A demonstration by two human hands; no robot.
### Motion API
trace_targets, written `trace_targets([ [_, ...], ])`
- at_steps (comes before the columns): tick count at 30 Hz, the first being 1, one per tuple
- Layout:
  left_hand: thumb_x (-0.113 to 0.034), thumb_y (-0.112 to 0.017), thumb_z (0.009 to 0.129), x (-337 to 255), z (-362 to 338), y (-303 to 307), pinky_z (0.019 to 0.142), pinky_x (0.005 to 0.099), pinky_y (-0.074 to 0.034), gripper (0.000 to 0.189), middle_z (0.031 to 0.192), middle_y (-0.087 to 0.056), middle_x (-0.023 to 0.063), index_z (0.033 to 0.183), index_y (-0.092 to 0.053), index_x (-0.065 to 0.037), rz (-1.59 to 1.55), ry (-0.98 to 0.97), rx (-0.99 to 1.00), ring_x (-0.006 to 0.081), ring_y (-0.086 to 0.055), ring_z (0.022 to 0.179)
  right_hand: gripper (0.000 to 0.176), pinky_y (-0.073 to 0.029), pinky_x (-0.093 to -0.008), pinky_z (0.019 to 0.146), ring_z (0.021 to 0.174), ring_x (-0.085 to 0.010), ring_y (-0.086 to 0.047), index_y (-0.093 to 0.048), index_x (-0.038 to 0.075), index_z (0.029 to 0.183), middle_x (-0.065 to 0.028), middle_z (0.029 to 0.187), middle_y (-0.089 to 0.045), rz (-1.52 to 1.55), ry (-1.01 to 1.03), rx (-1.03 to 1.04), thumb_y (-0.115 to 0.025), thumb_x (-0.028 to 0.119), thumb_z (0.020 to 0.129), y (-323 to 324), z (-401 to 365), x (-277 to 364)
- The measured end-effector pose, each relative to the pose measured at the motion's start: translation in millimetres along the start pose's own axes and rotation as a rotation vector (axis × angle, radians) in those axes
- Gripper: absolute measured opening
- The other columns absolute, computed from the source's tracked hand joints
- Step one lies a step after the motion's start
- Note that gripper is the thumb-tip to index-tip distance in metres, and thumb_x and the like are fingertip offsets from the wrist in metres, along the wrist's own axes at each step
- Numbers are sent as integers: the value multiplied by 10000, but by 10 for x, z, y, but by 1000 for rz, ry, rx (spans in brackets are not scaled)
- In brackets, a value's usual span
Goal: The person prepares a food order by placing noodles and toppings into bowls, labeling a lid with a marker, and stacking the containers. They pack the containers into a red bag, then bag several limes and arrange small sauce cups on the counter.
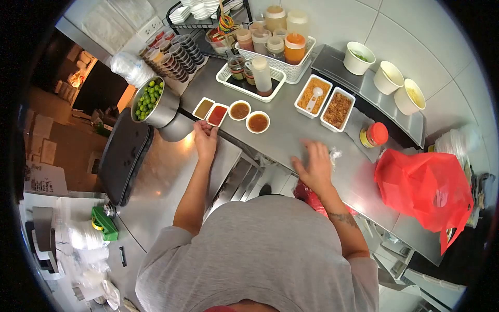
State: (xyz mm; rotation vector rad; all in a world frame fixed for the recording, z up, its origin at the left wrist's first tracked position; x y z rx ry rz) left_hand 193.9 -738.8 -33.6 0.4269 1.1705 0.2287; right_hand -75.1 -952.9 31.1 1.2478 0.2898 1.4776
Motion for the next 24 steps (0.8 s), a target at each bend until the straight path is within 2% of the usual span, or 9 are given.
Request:
trace_targets([
  [3,-4,-672,783,12,49,-22,612,312,-468,337,813,-547,76,1035,-449,-27,-10,-1,19,164,-535,640,630,-403,-424,919,1073,-359,-468,-454,61,1248,-177,1153,-498,45,58,87,-736,235,712,-292,308,172],
  [9,29,-640,795,-41,154,-81,609,303,-478,321,815,-557,76,1041,-444,-38,-57,25,45,165,-555,643,786,-389,-430,974,1137,-360,-440,-370,109,1345,-169,1259,-443,60,55,195,-769,243,682,-738,665,297],
  [12,37,-623,807,-19,203,-119,628,296,-480,306,828,-559,75,1047,-446,-31,-103,27,43,158,-554,659,811,-381,-444,986,1170,-393,-425,-366,94,1354,-208,1291,-414,59,28,222,-778,272,679,-891,755,270],
  [15,30,-613,822,-1,235,-124,662,280,-478,290,849,-553,73,1058,-451,-15,-131,33,56,147,-545,691,808,-391,-428,969,1135,-364,-446,-362,110,1354,-171,1251,-445,71,45,144,-782,232,674,-1033,799,228],
  [20,30,-572,852,34,250,-87,678,259,-454,230,819,-533,59,1049,-462,-14,-260,76,120,142,-527,718,799,-386,-431,972,1132,-356,-454,-364,109,1353,-170,1246,-448,82,43,165,-781,230,682,-1088,856,214],
  [23,19,-554,839,125,256,109,670,311,-468,217,866,-558,99,1040,-481,-21,-67,-25,132,182,-552,735,795,-380,-432,977,1135,-350,-455,-368,111,1351,-168,1246,-451,86,50,174,-780,234,682,-1108,880,194],
  [24,14,-592,802,99,276,209,749,354,-461,352,992,-536,145,1130,-467,-17,172,-118,66,245,-546,855,794,-377,-433,979,1136,-348,-455,-370,111,1351,-167,1246,-452,88,51,175,-780,236,682,-1119,886,184],
])
Point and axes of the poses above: each hand's wrist, its own z-axis towards the middle knuckle, its own y-axis out of the back of the hand, x = y × z, the point moved 1 cm from there along z, towards the middle knuckle
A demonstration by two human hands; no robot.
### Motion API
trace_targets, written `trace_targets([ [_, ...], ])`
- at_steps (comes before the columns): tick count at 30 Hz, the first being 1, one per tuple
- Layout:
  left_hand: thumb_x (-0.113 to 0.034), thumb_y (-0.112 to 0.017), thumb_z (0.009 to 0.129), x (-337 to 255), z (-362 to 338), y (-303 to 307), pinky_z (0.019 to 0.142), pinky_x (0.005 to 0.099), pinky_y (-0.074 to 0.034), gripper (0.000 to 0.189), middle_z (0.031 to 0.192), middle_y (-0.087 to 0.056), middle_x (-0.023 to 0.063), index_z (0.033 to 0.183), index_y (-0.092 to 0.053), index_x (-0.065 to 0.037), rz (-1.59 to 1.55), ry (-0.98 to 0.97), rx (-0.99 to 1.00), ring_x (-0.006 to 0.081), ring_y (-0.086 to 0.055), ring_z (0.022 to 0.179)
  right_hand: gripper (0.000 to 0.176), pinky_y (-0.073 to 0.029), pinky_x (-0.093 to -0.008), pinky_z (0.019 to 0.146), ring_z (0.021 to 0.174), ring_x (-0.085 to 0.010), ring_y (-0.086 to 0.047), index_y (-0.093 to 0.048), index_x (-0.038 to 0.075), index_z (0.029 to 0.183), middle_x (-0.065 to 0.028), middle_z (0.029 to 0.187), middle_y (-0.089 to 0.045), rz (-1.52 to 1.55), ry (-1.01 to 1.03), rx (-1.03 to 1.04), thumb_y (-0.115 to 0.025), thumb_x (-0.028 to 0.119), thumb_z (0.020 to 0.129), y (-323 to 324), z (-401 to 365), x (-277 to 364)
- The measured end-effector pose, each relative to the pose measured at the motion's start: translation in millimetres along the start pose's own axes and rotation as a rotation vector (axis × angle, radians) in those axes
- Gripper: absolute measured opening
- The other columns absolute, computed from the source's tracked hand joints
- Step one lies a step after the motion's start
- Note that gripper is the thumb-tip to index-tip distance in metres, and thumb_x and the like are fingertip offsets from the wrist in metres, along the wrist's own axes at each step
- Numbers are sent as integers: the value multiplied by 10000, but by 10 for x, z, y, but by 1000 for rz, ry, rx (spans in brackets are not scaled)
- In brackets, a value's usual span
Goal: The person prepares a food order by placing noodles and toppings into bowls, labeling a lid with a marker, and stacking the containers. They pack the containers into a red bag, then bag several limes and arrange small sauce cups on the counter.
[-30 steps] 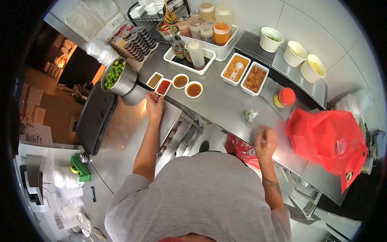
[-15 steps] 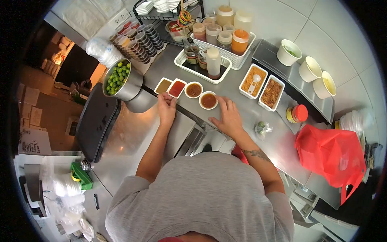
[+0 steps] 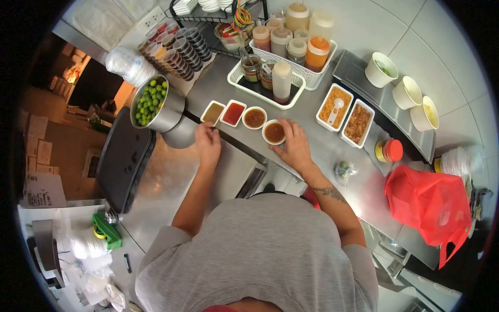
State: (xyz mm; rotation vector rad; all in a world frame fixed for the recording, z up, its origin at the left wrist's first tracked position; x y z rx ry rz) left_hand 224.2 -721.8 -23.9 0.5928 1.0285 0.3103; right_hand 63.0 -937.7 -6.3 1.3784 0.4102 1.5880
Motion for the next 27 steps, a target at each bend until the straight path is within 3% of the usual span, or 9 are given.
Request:
trace_targets([
  [3,2,-645,755,86,80,99,835,396,-434,566,1079,-500,178,1266,-404,-16,62,42,-126,316,-516,967,790,-375,-433,981,1137,-349,-453,-372,113,1350,-164,1248,-454,5,16,-22,-777,243,685,-17,11,-21],
  [7,8,-678,729,130,231,119,870,413,-428,740,1082,-505,195,1372,-311,-8,39,110,71,350,-513,990,793,-371,-435,983,1139,-350,-452,-371,114,1352,-166,1251,-456,-4,-2,-25,-776,248,684,-32,26,-36],
  [13,15,-675,738,153,332,12,775,372,-470,709,1070,-509,177,1361,-337,-9,-32,75,71,287,-538,865,782,-373,-437,979,1133,-353,-460,-382,98,1340,-171,1242,-469,7,22,-65,-776,236,678,-43,28,-72],
  [27,-22,-738,676,179,460,-71,809,370,-466,878,1141,-457,170,1419,-273,-63,-12,-25,202,275,-511,897,765,-386,-427,980,1159,-364,-456,-405,74,1317,-180,1247,-490,36,-17,-72,-777,198,661,-25,37,-78],
])
Point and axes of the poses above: each hand's wrist, its own z-axis towards the middle knuckle, its own y-axis out of the back of the hand, x = y × z, the point moved 1 cm from there along z, towards the middle knuckle
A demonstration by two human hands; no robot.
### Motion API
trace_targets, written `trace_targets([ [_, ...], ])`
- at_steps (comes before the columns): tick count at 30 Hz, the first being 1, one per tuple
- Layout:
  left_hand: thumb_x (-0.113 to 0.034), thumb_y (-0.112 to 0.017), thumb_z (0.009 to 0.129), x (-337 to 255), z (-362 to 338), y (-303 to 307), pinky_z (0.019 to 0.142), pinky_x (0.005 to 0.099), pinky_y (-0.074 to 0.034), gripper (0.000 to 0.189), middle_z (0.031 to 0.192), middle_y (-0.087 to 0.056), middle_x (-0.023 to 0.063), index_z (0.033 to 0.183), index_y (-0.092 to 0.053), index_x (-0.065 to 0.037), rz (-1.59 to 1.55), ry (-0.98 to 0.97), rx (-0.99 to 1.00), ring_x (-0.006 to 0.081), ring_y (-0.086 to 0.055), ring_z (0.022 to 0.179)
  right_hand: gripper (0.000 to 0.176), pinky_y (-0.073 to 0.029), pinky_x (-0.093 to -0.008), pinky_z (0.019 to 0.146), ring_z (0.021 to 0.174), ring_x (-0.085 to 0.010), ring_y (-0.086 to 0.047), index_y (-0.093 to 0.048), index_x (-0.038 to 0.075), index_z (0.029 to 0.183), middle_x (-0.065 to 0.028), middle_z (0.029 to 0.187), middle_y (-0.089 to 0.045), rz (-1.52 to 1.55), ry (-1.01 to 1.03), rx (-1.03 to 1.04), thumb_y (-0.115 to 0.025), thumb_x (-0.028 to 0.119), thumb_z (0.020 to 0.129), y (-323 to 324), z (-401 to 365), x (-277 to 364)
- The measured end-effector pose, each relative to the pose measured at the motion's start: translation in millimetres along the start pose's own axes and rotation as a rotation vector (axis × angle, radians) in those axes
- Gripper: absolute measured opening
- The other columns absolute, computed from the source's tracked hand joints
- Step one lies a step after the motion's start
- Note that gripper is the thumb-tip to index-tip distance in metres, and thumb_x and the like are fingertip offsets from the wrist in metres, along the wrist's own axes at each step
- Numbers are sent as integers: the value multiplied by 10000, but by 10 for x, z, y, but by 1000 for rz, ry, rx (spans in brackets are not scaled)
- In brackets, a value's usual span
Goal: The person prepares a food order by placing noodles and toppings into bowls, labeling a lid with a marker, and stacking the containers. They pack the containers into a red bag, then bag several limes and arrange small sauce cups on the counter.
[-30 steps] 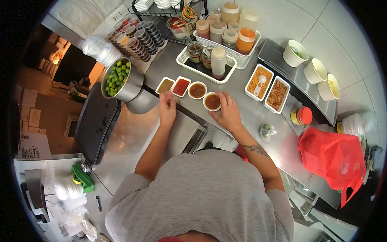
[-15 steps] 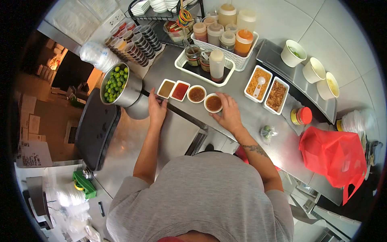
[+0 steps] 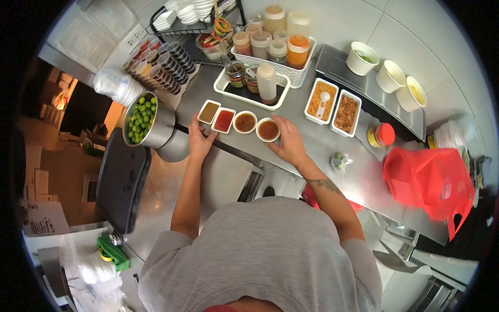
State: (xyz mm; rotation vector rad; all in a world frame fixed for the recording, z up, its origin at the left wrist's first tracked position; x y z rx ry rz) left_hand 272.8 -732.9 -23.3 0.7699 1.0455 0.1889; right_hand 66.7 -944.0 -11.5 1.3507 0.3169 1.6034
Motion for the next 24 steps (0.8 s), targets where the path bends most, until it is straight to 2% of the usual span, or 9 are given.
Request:
trace_targets([
  [7,-43,-742,679,14,40,-29,828,367,-450,891,1147,-448,167,1429,-262,-81,-13,13,17,271,-495,893,769,-381,-439,977,1155,-365,-449,-383,92,1331,-173,1254,-461,38,43,-70,-768,215,678,-5,-73,-11],
  [10,-66,-737,703,-7,45,-31,847,369,-449,870,1159,-444,173,1429,-256,-61,11,11,19,278,-502,908,725,-373,-436,984,1160,-362,-441,-389,86,1325,-174,1262,-451,-49,8,-98,-747,210,707,103,-227,98],
  [16,-115,-716,756,62,-65,10,867,383,-443,800,1168,-439,176,1417,-272,-29,-23,-36,-12,279,-509,932,534,-424,-418,923,1094,-361,-495,-482,58,1246,-183,1194,-501,-30,-160,-231,-689,188,770,381,-927,97],
  [17,-118,-688,787,53,-120,25,856,382,-444,710,1141,-442,173,1385,-321,-11,-27,-56,-50,271,-506,922,489,-443,-415,890,1057,-360,-514,-507,47,1208,-184,1146,-525,-45,-181,-282,-684,179,772,428,-1039,67],
  [20,-92,-656,810,11,-337,82,829,368,-444,607,1112,-441,174,1337,-372,10,-73,-54,-119,260,-499,903,474,-438,-420,893,1044,-357,-513,-510,36,1193,-183,1128,-530,-97,-252,-306,-680,165,770,625,-1292,-1],
  [21,-80,-639,823,-32,-449,72,786,341,-439,502,1057,-461,151,1266,-433,36,-191,25,-127,246,-492,885,461,-442,-412,881,1024,-356,-515,-517,27,1176,-179,1102,-536,-111,-236,-331,-682,156,765,679,-1341,-23],
  [23,-64,-563,863,-148,-669,110,696,335,-444,288,785,-440,93,1132,-527,32,-27,-99,-166,208,-449,702,456,-445,-404,871,1007,-357,-520,-518,22,1170,-178,1084,-538,-66,-234,-325,-683,148,763,726,-1441,-120],
  [24,-58,-547,859,-211,-781,111,666,352,-447,226,761,-487,122,1074,-547,12,-8,-56,-89,236,-487,683,454,-447,-400,866,998,-358,-522,-519,19,1166,-178,1075,-538,-48,-223,-323,-683,144,762,760,-1484,-173],
])
Point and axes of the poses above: each hand's wrist, its own z-axis towards the middle knuckle, its own y-axis out of the back of the hand, x = y × z, the point moved 1 cm from there along z, towards the middle knuckle
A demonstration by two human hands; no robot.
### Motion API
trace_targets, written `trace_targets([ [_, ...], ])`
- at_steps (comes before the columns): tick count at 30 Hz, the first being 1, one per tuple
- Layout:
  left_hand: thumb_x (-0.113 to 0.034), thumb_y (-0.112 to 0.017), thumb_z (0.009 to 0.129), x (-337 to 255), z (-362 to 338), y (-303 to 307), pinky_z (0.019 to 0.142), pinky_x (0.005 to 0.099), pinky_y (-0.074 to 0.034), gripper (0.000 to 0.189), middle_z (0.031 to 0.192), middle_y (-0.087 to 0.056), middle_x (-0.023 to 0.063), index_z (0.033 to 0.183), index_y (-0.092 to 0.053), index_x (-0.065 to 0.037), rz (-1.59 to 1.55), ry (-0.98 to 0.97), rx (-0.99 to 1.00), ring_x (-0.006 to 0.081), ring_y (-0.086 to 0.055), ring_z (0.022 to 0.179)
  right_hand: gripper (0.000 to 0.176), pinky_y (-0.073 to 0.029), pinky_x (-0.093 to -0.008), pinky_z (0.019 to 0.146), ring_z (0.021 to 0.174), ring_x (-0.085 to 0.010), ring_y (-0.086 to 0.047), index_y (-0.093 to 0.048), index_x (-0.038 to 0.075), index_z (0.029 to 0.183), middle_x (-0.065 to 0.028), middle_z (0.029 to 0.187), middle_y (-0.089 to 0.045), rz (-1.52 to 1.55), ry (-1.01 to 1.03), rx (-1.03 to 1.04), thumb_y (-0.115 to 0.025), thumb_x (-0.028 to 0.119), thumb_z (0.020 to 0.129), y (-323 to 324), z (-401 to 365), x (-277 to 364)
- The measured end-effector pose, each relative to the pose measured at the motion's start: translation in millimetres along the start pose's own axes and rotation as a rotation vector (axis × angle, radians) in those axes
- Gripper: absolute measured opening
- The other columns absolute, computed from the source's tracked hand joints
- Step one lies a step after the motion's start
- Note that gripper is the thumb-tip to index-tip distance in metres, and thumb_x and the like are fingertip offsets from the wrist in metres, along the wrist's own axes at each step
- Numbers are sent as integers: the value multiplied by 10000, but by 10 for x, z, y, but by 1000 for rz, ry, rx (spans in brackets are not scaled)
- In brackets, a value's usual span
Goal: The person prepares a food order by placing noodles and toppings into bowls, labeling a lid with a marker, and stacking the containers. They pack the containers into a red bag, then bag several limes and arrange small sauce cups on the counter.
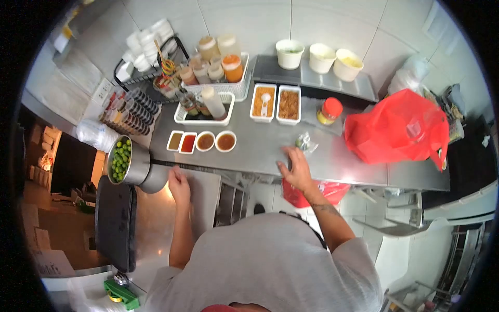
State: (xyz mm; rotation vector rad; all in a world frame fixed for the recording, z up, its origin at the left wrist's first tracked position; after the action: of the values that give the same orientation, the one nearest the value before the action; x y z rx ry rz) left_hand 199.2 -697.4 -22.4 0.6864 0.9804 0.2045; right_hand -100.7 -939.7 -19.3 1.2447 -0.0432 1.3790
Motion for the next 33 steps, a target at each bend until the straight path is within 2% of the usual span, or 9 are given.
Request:
trace_targets([
  [3,-48,-478,865,-144,-485,-180,612,383,-457,122,705,-554,183,942,-570,-26,-130,26,75,294,-558,635,373,-461,-394,818,918,-345,-545,-534,21,1130,-175,1020,-543,59,27,-32,-651,106,786,121,-81,-13],
  [5,-62,-466,882,-493,-870,-277,659,389,-477,136,787,-598,188,954,-574,-20,-97,98,264,318,-605,736,304,-475,-392,766,872,-341,-556,-552,29,1094,-173,976,-549,91,31,-65,-620,62,800,232,-187,-22],
  [8,-30,-481,844,-875,-1541,-590,736,453,-488,163,942,-603,187,978,-574,-21,-132,-372,329,387,-589,862,225,-475,-378,675,788,-319,-556,-573,32,1040,-156,913,-547,135,41,-94,-590,16,816,384,-512,-143],
  [13,-20,-515,805,-1277,-2786,-974,719,409,-486,286,1021,-490,143,1084,-542,-75,-165,-289,929,328,-582,842,157,-463,-391,606,717,-315,-563,-587,32,1003,-164,875,-546,67,82,32,-576,53,848,594,-1340,-494],
  [16,-45,-539,795,-1193,-3269,-1119,712,394,-486,291,1000,-487,134,1085,-544,-70,-240,-319,1088,306,-585,829,134,-471,-409,623,739,-340,-591,-592,35,982,-177,867,-573,31,12,165,-573,84,858,600,-1939,-827],
  [20,-50,-540,786,-1496,-3423,-820,711,393,-485,297,999,-485,134,1082,-544,-68,-70,-200,1070,304,-584,833,100,-482,-392,636,722,-316,-615,-604,33,933,-170,812,-611,190,-225,300,-590,100,860,798,-2366,-816],
  [21,-44,-540,781,-1434,-3472,-806,715,397,-484,301,999,-484,136,1081,-543,-67,-48,-207,1059,312,-583,838,119,-476,-350,639,673,-217,-589,-608,20,900,-113,737,-609,230,-245,315,-605,137,878,833,-2391,-784],
  [29,4,-528,770,-1390,-3816,-636,742,438,-476,292,961,-481,165,1060,-546,-27,-121,-342,1039,360,-561,861,226,-415,-260,634,720,-73,-498,-602,22,895,7,785,-576,779,-210,479,-593,247,918,1541,-1964,626],
  [33,-11,-545,780,-1243,-4096,-392,866,419,-445,332,1161,-456,191,1109,-547,-57,63,-179,1182,349,-536,1043,207,-407,-237,695,816,-65,-490,-602,62,977,30,920,-574,1176,9,775,-595,261,924,2060,-2015,1618],
])
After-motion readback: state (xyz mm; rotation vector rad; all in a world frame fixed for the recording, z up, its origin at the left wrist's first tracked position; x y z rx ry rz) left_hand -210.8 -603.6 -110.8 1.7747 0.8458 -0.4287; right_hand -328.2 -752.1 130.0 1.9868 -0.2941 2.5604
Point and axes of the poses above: each hand's wrist, its own z-axis towards the middle knuckle, its own y-axis out of the back of the hand, x = y × z, the point moved 1 cm from there along z, towards the middle knuckle
